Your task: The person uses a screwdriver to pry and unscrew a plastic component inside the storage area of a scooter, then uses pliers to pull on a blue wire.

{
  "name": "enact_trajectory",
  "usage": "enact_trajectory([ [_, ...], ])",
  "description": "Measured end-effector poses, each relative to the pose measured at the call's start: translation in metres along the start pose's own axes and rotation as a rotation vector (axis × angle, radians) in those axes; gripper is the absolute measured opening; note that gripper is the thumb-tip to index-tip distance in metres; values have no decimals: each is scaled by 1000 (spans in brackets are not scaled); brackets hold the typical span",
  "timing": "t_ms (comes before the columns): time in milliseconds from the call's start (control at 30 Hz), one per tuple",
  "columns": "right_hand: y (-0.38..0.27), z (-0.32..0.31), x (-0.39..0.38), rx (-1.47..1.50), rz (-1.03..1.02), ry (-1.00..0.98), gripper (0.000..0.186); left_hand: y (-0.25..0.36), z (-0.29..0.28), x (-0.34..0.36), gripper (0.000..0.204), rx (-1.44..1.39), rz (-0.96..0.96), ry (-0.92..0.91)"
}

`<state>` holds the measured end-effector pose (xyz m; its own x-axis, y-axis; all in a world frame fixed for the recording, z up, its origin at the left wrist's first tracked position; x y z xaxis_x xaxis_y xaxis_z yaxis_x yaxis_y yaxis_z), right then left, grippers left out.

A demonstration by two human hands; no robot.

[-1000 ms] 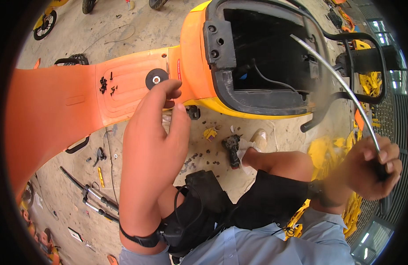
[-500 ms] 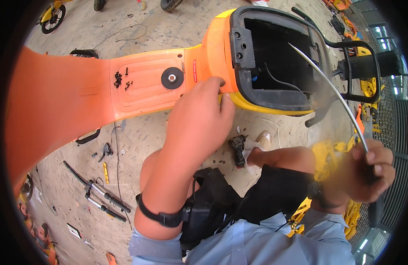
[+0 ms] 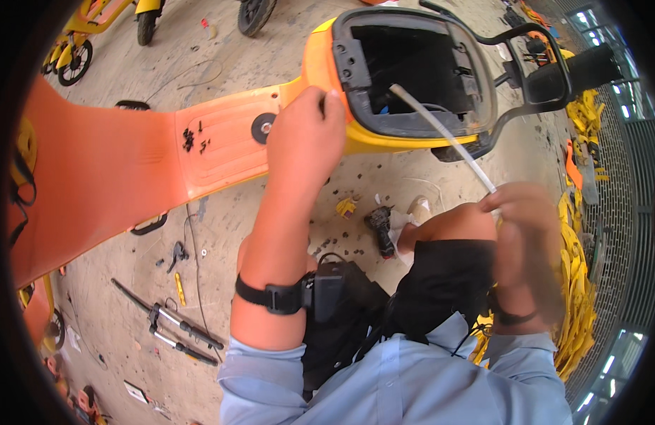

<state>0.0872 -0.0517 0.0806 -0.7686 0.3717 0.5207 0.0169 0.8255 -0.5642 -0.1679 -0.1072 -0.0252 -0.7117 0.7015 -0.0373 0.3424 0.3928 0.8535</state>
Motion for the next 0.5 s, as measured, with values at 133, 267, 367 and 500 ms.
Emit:
enact_trajectory([
  [133, 2, 8, -21, 78, 88, 0, 16, -1, 13, -2, 30, -91, 2, 33],
  [267, 6, 18, -22, -39, 53, -2, 14, 1, 15, 5, 29, -85, -43, -1],
  [367, 9, 19, -25, -82, 55, -15, 15, 6, 16, 10, 28, -37, 5, 33],
  [500, 15, 29, -25, -82, 11, -3, 14, 2, 20, 19, 28, -12, 13, 65],
])
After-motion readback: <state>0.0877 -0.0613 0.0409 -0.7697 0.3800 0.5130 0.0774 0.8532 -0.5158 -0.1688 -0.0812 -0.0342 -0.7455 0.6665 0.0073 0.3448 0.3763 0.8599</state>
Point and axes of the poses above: each hand's wrist, its own x-axis towards the middle knuckle, its own z-axis out of the palm, y = z × x, the point moved 1 cm from there along x, towards the middle knuckle, and after that the axes turned 2 degrees about -y, right-handed, at the moved point
